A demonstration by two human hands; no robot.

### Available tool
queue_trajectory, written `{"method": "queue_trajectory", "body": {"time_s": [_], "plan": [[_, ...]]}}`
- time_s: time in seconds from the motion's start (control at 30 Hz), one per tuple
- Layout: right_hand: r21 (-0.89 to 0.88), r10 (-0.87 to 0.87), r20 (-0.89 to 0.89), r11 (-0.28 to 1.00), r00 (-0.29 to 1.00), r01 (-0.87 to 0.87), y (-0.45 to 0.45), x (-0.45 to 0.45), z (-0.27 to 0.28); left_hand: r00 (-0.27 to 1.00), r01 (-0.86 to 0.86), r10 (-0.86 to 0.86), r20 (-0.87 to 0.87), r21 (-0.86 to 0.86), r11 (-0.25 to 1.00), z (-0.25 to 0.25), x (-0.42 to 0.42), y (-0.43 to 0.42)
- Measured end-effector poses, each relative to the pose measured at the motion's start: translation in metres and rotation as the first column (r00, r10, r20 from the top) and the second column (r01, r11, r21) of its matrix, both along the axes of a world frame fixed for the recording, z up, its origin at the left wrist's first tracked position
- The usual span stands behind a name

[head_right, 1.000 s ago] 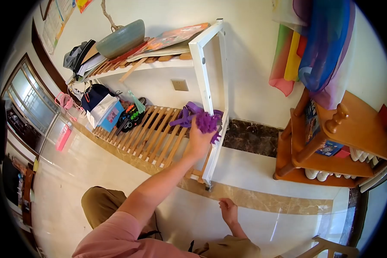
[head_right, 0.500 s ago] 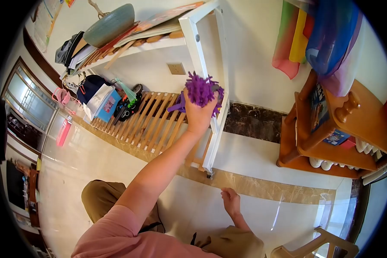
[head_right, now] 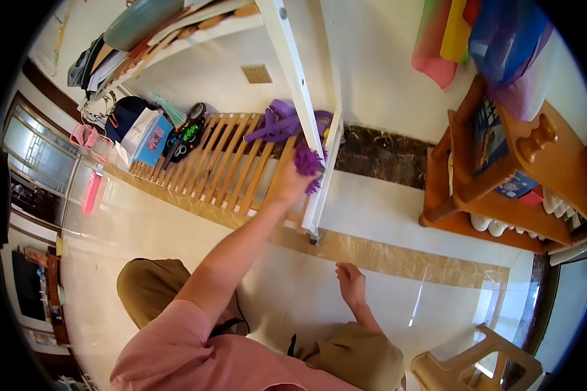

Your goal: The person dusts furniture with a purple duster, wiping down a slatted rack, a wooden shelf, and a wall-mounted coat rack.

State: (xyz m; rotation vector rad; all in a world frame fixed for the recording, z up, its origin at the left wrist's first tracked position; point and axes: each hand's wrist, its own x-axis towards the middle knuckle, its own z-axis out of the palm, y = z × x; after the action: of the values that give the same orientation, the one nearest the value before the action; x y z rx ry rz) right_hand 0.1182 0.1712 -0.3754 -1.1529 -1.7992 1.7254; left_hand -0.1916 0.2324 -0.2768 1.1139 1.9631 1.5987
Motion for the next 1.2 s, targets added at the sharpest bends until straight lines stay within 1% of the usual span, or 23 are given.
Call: {"method": "queue_trajectory", "body": {"time_s": [0.03,0.1,0.13,0.2,0.23,0.27,0.33,0.37,0.47,0.53,0.57,0.6,0.7,0.77,0.8,0.87,0.93,0.97,1.03,1.07,1.13,1.17,1.2], "plan": [[0.002,0.000,0.006,1.000,1.000,0.000,0.000,0.002,0.001,0.967,-0.050,0.049,0.252,-0.002,0.999,0.007,-0.002,-0.010],[-0.009,-0.004,0.014,1.000,1.000,0.004,-0.001,0.004,0.001,0.943,-0.173,0.107,0.315,0.190,0.966,0.016,-0.004,-0.018],[0.002,0.002,0.010,1.000,1.000,-0.002,0.000,0.005,0.000,0.941,-0.172,0.108,0.320,0.179,0.969,0.014,0.001,-0.022],[-0.026,0.014,0.003,1.000,1.000,-0.014,0.001,0.004,0.000,0.956,0.055,-0.011,0.293,-0.142,0.988,0.020,0.016,-0.039],[-0.027,0.022,0.024,0.999,0.999,-0.021,0.000,0.003,-0.001,0.985,0.108,-0.068,0.158,-0.258,0.960,0.051,0.042,-0.048],[-0.028,0.031,0.041,0.999,0.999,-0.030,0.001,0.000,-0.002,0.940,0.121,-0.164,-0.299,-0.157,0.980,0.035,0.045,-0.055],[-0.005,0.027,0.013,1.000,1.000,-0.027,0.004,-0.005,0.000,0.752,0.107,-0.252,-0.609,-0.264,0.959,0.023,0.055,-0.072],[0.022,0.002,-0.001,1.000,1.000,-0.002,0.003,-0.005,0.000,0.753,0.105,-0.255,-0.607,-0.272,0.957,0.029,0.059,-0.078],[0.003,0.002,-0.007,1.000,1.000,-0.002,0.005,-0.008,0.002,0.603,0.203,-0.514,-0.610,-0.505,0.839,0.039,0.064,-0.082],[-0.001,0.001,-0.010,1.000,1.000,-0.001,0.005,-0.012,0.006,0.662,0.221,-0.490,-0.567,-0.477,0.851,0.035,0.051,-0.068],[0.002,0.008,-0.016,1.000,1.000,-0.008,0.004,-0.012,0.008,0.721,0.220,-0.390,-0.572,-0.345,0.912,0.031,0.042,-0.056],[-0.008,-0.007,-0.005,1.000,1.000,0.007,0.003,-0.012,0.008,0.782,0.118,-0.270,-0.561,-0.292,0.949,0.032,0.039,-0.048],[-0.029,0.009,-0.010,1.000,1.000,-0.010,0.001,-0.008,0.005,0.815,0.033,-0.184,-0.549,-0.273,0.962,0.026,0.055,-0.053],[-0.021,0.018,0.001,1.000,1.000,-0.018,0.001,-0.007,0.004,0.675,0.190,-0.416,-0.609,-0.402,0.896,0.034,0.058,-0.073],[-0.030,0.014,0.002,0.999,1.000,-0.014,0.000,-0.006,0.003,0.674,0.194,-0.424,-0.604,-0.410,0.891,0.042,0.059,-0.083],[-0.044,0.021,0.022,0.999,1.000,-0.020,0.000,-0.008,-0.001,0.662,0.374,-0.639,-0.392,-0.565,0.735,0.057,0.057,-0.096],[-0.046,0.027,0.017,0.999,1.000,-0.026,0.000,-0.010,-0.001,0.662,0.441,-0.683,-0.309,-0.576,0.688,0.063,0.050,-0.091],[-0.038,0.037,0.012,0.999,0.999,-0.037,0.001,-0.011,-0.001,0.845,0.418,-0.527,-0.091,-0.500,0.758,0.066,0.049,-0.086],[-0.042,0.032,0.002,0.999,0.999,-0.031,0.001,-0.014,-0.003,0.955,0.235,-0.288,-0.073,-0.408,0.882,0.063,0.045,-0.072],[-0.042,0.027,-0.007,0.999,1.000,-0.027,0.000,-0.015,-0.003,0.956,0.231,-0.285,-0.073,-0.411,0.882,0.047,0.046,-0.071],[-0.067,0.032,0.004,0.997,0.999,-0.032,0.001,-0.017,0.003,0.880,0.107,-0.221,-0.421,-0.277,0.955,0.025,0.052,-0.070],[-0.092,0.035,0.015,0.995,0.999,-0.033,0.002,-0.017,0.005,0.778,0.127,-0.345,-0.525,-0.407,0.905,0.025,0.060,-0.081],[-0.093,0.039,0.017,0.995,0.999,-0.038,0.002,-0.016,0.005,0.780,0.123,-0.342,-0.523,-0.408,0.905,0.033,0.063,-0.086]]}}
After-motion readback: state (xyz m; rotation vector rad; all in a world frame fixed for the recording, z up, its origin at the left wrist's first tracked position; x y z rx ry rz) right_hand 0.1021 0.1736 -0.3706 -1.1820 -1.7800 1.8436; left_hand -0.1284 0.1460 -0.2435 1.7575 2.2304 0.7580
